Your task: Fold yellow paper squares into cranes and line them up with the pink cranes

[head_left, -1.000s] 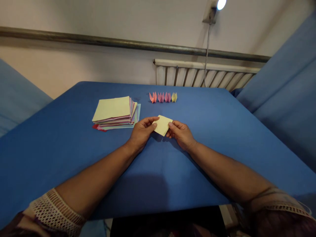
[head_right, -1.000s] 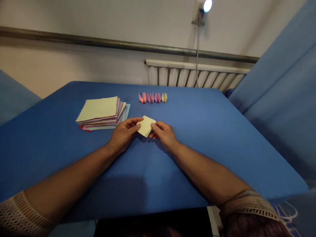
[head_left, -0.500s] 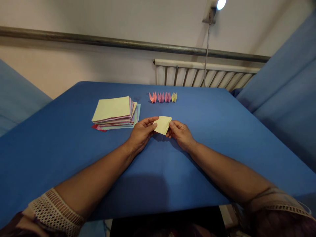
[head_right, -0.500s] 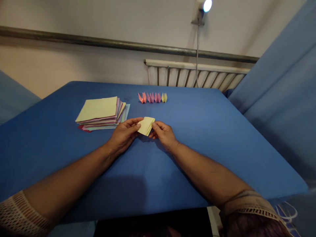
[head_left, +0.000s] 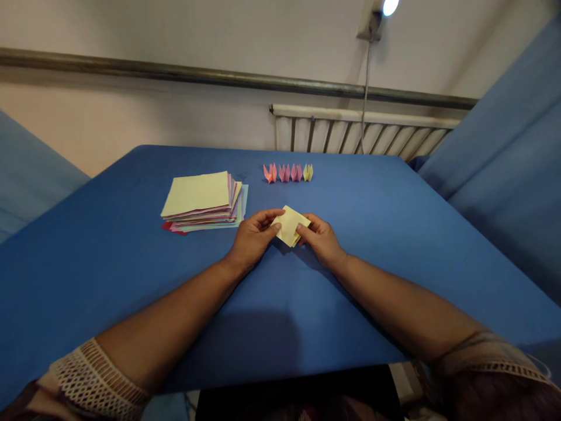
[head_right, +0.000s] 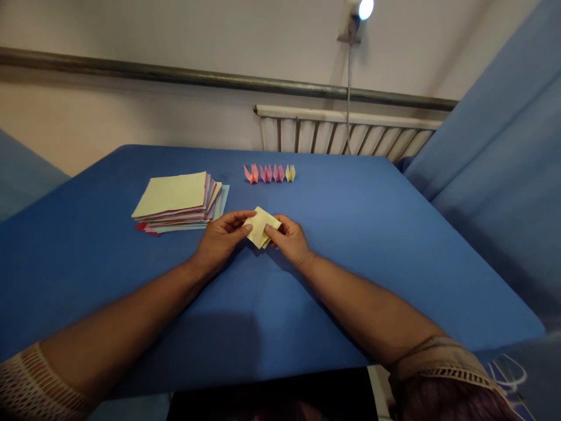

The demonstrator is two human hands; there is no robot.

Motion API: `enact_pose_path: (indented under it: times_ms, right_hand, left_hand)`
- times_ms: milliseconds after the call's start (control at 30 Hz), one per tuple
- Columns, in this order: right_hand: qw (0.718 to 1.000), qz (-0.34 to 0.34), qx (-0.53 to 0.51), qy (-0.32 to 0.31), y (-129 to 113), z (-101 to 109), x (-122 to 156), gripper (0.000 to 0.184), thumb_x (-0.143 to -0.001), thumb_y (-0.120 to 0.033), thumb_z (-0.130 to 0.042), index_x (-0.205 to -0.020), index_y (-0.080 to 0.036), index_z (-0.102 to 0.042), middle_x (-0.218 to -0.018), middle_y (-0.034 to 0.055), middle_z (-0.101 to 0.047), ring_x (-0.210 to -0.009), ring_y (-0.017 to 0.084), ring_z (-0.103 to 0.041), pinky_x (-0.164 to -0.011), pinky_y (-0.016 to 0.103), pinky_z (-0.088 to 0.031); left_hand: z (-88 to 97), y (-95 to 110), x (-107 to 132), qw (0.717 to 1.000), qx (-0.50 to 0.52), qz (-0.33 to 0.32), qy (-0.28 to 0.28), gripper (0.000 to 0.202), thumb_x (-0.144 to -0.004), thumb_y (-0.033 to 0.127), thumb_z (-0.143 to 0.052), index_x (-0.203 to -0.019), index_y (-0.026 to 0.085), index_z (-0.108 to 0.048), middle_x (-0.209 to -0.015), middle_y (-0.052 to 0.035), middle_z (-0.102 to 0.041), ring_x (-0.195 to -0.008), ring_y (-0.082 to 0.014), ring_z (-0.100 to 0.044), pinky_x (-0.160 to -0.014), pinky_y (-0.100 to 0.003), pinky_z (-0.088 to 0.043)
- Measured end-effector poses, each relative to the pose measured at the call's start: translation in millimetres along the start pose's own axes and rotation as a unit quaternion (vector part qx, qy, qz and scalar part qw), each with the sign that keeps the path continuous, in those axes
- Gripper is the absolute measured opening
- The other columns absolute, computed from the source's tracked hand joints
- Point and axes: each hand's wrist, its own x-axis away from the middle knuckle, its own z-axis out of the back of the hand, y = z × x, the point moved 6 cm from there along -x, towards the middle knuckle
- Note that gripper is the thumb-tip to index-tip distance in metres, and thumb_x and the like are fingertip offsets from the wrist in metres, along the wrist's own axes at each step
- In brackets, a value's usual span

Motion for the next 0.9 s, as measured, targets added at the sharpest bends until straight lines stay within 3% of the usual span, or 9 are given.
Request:
enact_pose_path:
  times_ms: [233,400,533,667,800,900]
  right_hand:
    - [0.995,0.029,0.066,0.062,-1,3,0,0.03,-0.07,-0.045,-0.072,-0.074,-0.02,-0.057,-0.06,-0.0051,-0.055,-0.052,0.01,-0.046,-0.052,0.025,-0.039]
    - [0.976,0.067,0.174,0.114,-8,8,5,0.022,-0.074,-0.04,-0.065,-0.07,-0.02,-0.056,-0.06,-0.0049,-0.053,-0.054,0.011,-0.045,-0.054,0.026,-0.037]
    - [0.946,0.132,0.277,0.104,-18,2,12,0.016,-0.074,-0.033,-0.063,-0.07,-0.021,-0.053,-0.065,-0.0042,-0.055,-0.059,0.012,-0.047,-0.058,0.026,-0.037]
    - [0.922,0.179,0.332,0.093,-25,-3,17,0.008,-0.075,-0.027,-0.06,-0.074,-0.022,-0.054,-0.072,-0.0023,-0.059,-0.064,0.014,-0.052,-0.062,0.027,-0.039]
    - [0.922,0.174,0.33,0.102,-25,-3,17,0.009,-0.079,-0.028,-0.056,-0.074,-0.022,-0.053,-0.071,-0.0022,-0.059,-0.063,0.013,-0.052,-0.061,0.027,-0.04]
    - [0.931,0.143,0.317,0.108,-20,0,13,0.012,-0.078,-0.032,-0.059,-0.073,-0.022,-0.052,-0.066,-0.0037,-0.057,-0.059,0.013,-0.051,-0.059,0.026,-0.04]
  left_hand:
    - [-10.0,4,7,0.998,-0.011,0.017,-0.065,0.043,-0.072,0.038,-0.078,-0.108,0.016,-0.067,-0.108,-0.0074,-0.071,-0.096,-0.0197,-0.065,-0.092,-0.036,-0.05]
    - [-17.4,1,12,0.991,-0.064,0.007,-0.117,0.062,-0.07,0.043,-0.079,-0.12,0.016,-0.055,-0.115,-0.0104,-0.066,-0.099,-0.0218,-0.065,-0.086,-0.034,-0.053]
    - [-14.0,-4,12,0.984,-0.152,-0.022,-0.088,0.069,-0.069,0.041,-0.08,-0.125,0.017,-0.047,-0.114,-0.0111,-0.065,-0.1,-0.024,-0.066,-0.086,-0.038,-0.054]
    - [-13.8,5,16,0.975,-0.198,-0.082,-0.053,0.065,-0.072,0.039,-0.078,-0.124,0.018,-0.047,-0.128,-0.0139,-0.058,-0.114,-0.0269,-0.061,-0.098,-0.044,-0.05]
    - [-21.6,7,20,0.974,-0.198,-0.081,-0.074,0.071,-0.067,0.037,-0.081,-0.126,0.017,-0.046,-0.128,-0.0153,-0.059,-0.117,-0.0284,-0.06,-0.101,-0.046,-0.048]
    - [-18.3,4,17,0.981,-0.177,-0.069,-0.041,0.049,-0.074,0.034,-0.073,-0.116,0.016,-0.053,-0.118,-0.0122,-0.065,-0.109,-0.0248,-0.064,-0.097,-0.041,-0.05]
